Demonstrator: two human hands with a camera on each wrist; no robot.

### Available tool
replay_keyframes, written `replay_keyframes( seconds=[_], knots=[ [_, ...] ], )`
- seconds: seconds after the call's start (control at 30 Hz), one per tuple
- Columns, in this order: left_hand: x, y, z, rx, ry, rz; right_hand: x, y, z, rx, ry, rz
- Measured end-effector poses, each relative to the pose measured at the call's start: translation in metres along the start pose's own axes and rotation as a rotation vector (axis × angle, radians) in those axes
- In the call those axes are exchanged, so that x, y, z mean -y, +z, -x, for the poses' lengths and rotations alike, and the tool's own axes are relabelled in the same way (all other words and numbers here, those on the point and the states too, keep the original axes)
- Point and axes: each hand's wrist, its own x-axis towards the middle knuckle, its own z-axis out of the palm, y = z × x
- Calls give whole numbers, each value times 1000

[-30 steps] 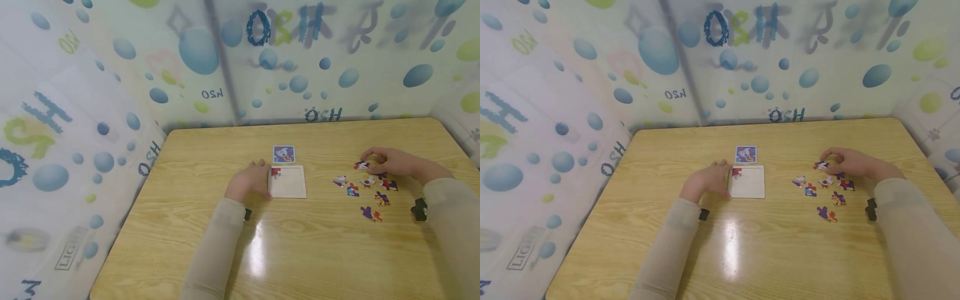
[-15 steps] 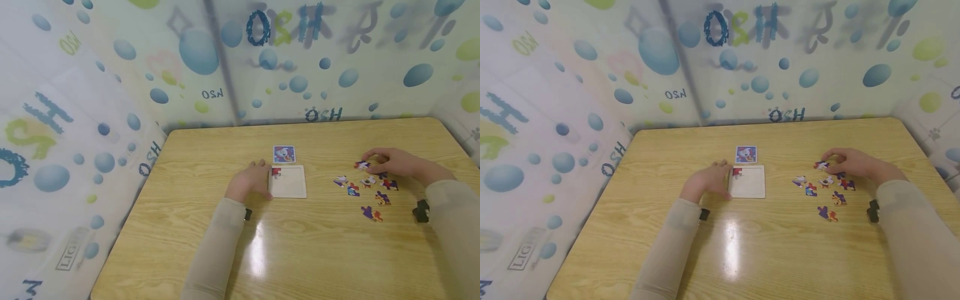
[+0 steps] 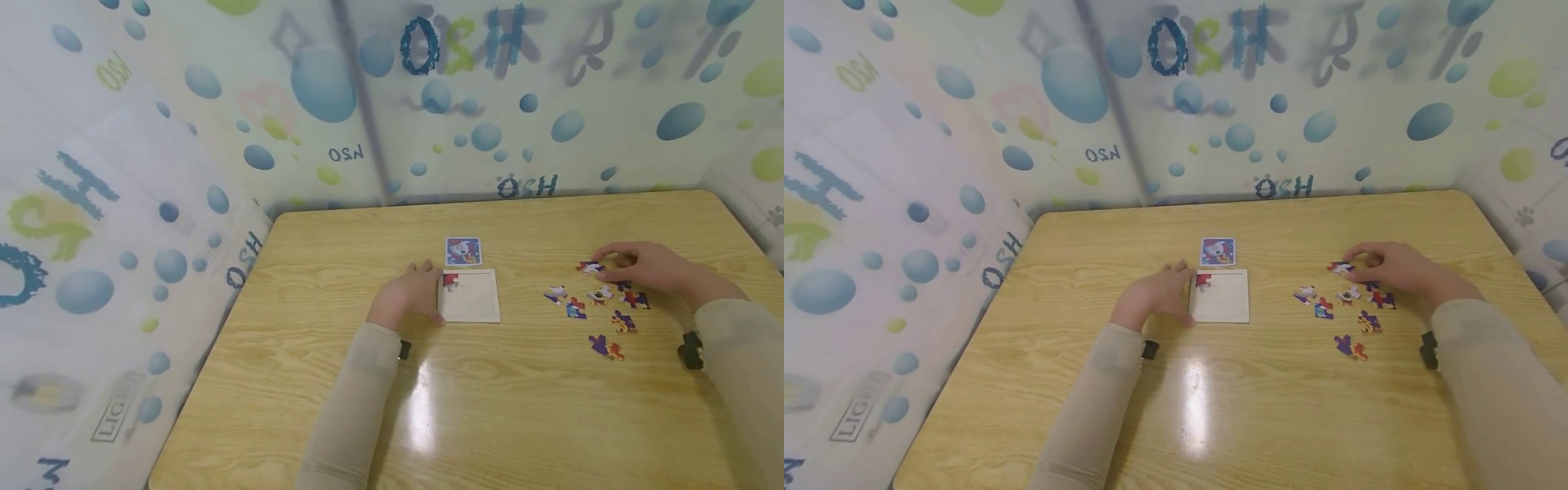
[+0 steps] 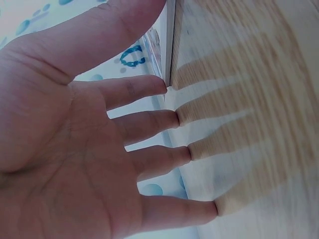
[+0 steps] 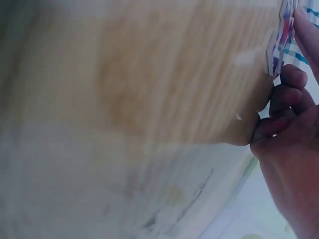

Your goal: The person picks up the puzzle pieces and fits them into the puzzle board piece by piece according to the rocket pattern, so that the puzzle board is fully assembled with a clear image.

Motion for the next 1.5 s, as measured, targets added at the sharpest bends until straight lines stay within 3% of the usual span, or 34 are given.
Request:
replay_keyframes(
  seconds=[0.5, 0.83, 1.13, 1.3, 1.5],
  knots=[
    [0, -1, 0, 6, -2, -12, 0, 0, 3, -57, 0, 27],
    [0, -2, 3, 11, -6, -4, 3, 7, 3, -120, -96, 86],
    [0, -1, 1, 0, 3, -15, 11, 3, 4, -89, -114, 140],
    [1, 1, -1, 2, 6, -10, 24, 0, 5, -79, -131, 117],
    [1, 1, -1, -1, 15, -4, 67, -5, -3, -67, -213, 96]
  ],
)
